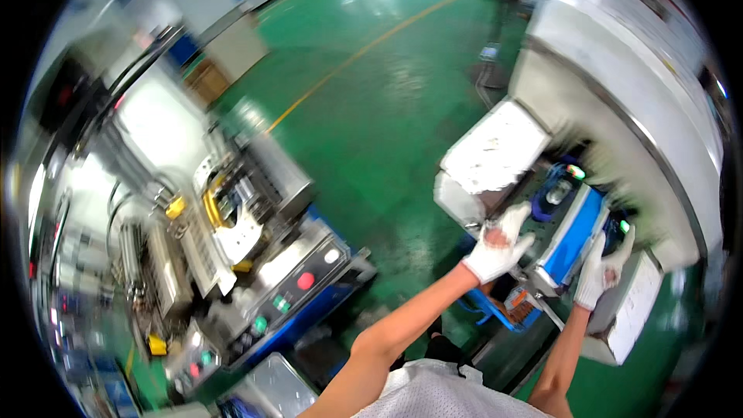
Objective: The person operates a shoe assembly machine in a factory setting. They pick up blue and black sneakers from a conveyor belt, place them into a mechanical press to attach the soles, and then move the finished shoes to a collection area. The process is repeated continuously for multiple pairs of shoes.
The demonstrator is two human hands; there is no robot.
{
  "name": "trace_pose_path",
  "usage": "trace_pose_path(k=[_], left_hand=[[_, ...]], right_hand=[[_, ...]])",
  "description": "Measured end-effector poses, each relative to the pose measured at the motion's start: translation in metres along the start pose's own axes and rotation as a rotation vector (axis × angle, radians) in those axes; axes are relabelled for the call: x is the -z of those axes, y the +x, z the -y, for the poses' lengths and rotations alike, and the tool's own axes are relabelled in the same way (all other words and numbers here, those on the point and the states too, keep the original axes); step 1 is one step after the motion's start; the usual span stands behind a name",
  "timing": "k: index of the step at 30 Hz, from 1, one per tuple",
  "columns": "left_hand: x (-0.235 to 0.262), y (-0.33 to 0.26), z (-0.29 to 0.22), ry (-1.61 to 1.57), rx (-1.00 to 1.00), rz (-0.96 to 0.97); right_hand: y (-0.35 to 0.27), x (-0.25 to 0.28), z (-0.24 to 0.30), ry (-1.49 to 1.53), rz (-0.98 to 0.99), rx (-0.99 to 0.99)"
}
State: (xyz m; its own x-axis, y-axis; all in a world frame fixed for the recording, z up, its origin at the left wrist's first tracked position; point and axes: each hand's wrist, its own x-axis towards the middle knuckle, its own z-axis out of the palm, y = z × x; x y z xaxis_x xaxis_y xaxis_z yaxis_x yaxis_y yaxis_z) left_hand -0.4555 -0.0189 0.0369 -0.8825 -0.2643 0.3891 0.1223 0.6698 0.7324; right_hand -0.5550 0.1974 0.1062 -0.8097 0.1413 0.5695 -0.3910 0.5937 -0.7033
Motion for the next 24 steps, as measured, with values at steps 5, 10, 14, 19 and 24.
trace_pose_path(k=[5, 10, 14, 19, 24], left_hand=[[0.126, -0.277, 0.084, 0.1, 0.7, 0.129], [0.244, -0.639, 0.01, 0.301, 1.504, -0.641], [0.258, -0.841, -0.095, 0.995, 1.636, -1.006], [0.146, -0.963, -0.163, 0.655, 2.073, -1.518], [0.067, -1.026, -0.191, 0.579, 2.257, -1.697]], right_hand=[[-0.156, -0.073, 0.105, 0.319, 1.089, -0.234], [-0.335, -0.102, 0.155, 0.458, 1.863, -0.024], [-0.438, -0.079, 0.191, 0.268, 2.074, 0.371], [-0.526, -0.065, 0.202, -0.015, 2.251, 0.577], [-0.572, -0.023, 0.228, -0.374, 2.187, 0.945]])
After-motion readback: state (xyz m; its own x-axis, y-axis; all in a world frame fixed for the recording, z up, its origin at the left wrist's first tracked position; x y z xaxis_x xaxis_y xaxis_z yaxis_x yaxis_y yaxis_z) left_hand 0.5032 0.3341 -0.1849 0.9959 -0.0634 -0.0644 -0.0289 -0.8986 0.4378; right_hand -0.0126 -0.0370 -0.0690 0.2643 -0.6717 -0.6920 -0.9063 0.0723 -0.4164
